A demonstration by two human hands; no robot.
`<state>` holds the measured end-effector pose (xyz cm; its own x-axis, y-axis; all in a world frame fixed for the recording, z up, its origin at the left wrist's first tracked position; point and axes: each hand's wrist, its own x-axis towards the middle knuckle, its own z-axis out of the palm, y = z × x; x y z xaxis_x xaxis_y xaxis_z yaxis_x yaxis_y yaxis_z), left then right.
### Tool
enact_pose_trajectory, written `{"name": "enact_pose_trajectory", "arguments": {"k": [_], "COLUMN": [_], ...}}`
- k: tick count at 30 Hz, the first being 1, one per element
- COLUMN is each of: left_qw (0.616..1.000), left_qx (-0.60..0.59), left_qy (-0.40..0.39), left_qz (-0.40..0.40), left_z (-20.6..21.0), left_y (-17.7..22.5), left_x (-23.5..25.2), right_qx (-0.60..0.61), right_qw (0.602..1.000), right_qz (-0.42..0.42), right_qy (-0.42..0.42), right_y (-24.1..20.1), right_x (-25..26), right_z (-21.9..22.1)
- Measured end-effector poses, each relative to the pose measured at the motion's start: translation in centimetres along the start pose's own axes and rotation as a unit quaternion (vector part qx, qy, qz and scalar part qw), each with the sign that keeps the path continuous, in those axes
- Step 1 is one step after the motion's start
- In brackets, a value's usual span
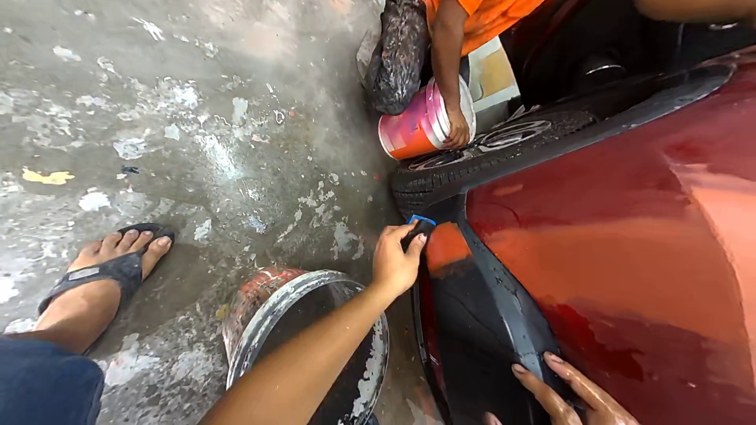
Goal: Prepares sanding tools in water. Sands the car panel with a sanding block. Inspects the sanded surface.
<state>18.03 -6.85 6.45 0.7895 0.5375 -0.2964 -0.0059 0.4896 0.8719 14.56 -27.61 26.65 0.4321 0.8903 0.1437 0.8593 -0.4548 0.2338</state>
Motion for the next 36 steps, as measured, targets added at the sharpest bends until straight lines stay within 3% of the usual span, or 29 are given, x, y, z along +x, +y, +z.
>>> {"name": "enact_pose_trajectory", "arguments": {"k": [4, 8, 13, 17, 22, 26, 31, 36], "left_qw": [0.995, 1.000, 0.996, 0.998, 0.996, 0.994, 0.996, 0.991], "left_qx": [-0.058, 0.004, -0.037, 0.044, 0.043, 0.096, 0.057, 0.118], "left_qy": [0.044, 0.000, 0.030, -0.005, 0.027, -0.022, 0.009, -0.033], "left_qz": [0.063, 0.025, 0.071, 0.039, 0.072, 0.039, 0.066, 0.045], "left_z": [1.4, 0.1, 1.3, 0.3, 1.2, 0.0, 0.9, -0.3], "left_y": [0.0, 0.1, 1.0, 1.4, 1.6, 2.6, 2.8, 4.2], "left_x": [-4.1, 0.1, -3.8, -0.1, -3.7, -0.2, -3.2, 0.1], "right_qx": [0.000, -0.006, -0.008, -0.015, -0.016, -0.019, -0.015, -0.019], "right_qw": [1.000, 1.000, 1.000, 1.000, 1.000, 1.000, 1.000, 1.000], "right_qz": [0.001, 0.010, 0.007, 0.013, 0.010, 0.015, 0.009, 0.013], "right_qy": [0.009, 0.003, 0.010, -0.002, 0.005, -0.002, 0.011, 0.005], "right_y": [0.1, -0.1, 0.0, -0.2, -0.1, -0.4, -0.2, -0.6], "right_x": [0.7, 0.3, 0.9, 0.3, 0.7, 0.1, 0.7, 0.2], "right_z": [0.2, 0.1, 0.2, 0.0, 0.1, 0.0, 0.3, 0.2]}}
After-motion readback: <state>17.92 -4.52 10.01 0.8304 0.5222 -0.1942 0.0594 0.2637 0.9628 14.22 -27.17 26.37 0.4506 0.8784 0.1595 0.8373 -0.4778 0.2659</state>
